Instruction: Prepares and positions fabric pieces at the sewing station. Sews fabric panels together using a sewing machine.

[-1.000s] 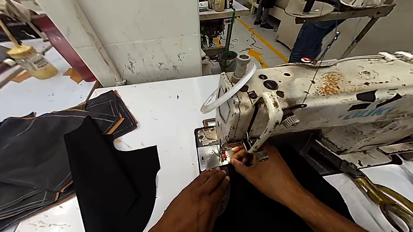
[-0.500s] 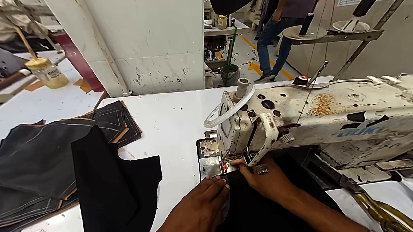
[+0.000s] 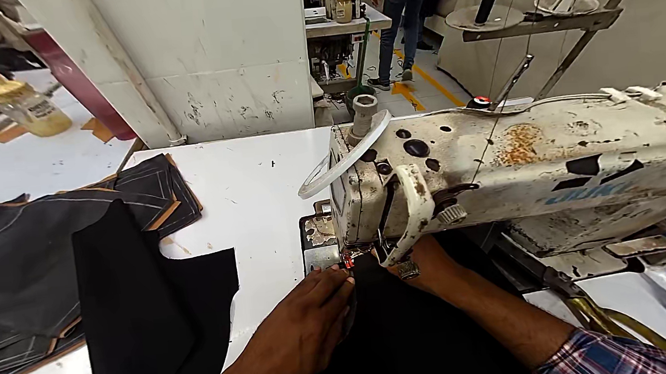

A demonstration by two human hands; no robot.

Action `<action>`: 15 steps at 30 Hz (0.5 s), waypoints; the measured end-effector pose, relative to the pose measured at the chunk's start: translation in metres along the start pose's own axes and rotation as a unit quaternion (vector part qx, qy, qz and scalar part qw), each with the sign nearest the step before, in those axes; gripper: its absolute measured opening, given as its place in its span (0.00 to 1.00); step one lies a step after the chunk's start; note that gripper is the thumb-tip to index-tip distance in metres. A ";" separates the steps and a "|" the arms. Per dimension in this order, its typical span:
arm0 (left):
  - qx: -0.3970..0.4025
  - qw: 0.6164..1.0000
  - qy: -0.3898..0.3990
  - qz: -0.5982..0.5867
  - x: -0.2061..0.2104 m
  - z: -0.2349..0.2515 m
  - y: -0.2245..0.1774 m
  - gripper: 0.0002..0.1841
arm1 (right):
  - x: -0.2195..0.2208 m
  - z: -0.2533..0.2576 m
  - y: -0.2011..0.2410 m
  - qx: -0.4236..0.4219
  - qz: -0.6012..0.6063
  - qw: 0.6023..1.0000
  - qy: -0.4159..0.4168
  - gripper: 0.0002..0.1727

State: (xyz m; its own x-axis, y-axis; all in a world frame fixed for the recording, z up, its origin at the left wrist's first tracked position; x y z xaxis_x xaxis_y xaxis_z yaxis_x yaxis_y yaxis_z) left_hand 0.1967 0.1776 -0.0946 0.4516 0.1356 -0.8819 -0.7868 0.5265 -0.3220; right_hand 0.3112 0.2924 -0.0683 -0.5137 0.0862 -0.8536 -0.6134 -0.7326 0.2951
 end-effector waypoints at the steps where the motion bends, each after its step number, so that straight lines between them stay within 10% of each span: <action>1: -0.001 1.000 0.000 -0.003 0.000 0.000 0.000 0.23 | 0.000 0.000 0.002 -0.016 -0.013 1.000 -0.018 0.07; 8: -0.004 1.000 -0.003 -0.003 0.000 -0.001 0.002 0.23 | -0.004 -0.002 0.013 -0.068 -0.080 0.991 -0.080 0.08; 12: -0.004 1.000 -0.010 0.005 -0.003 0.003 0.004 0.23 | 0.012 0.012 -0.002 0.007 -0.064 0.994 0.085 0.12; 15: 0.000 1.000 -0.012 0.002 -0.003 0.003 0.005 0.22 | 0.016 0.015 -0.005 -0.020 -0.077 0.995 0.052 0.08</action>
State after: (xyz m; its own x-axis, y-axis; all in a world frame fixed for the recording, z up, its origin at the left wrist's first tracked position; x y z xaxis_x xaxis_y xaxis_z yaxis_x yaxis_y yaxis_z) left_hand 0.1931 0.1826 -0.0925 0.4586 0.1579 -0.8745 -0.7888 0.5256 -0.3188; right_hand 0.2972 0.3080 -0.0769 -0.3489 0.1311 -0.9279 -0.6549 -0.7423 0.1414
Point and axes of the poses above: each hand's wrist, its own z-axis towards the middle knuckle, its own x-axis out of the palm, y = z × x, the point moved 10 cm from there along z, towards the middle knuckle, and after that the axes turned 2 degrees about -z, right-handed, at the moved point
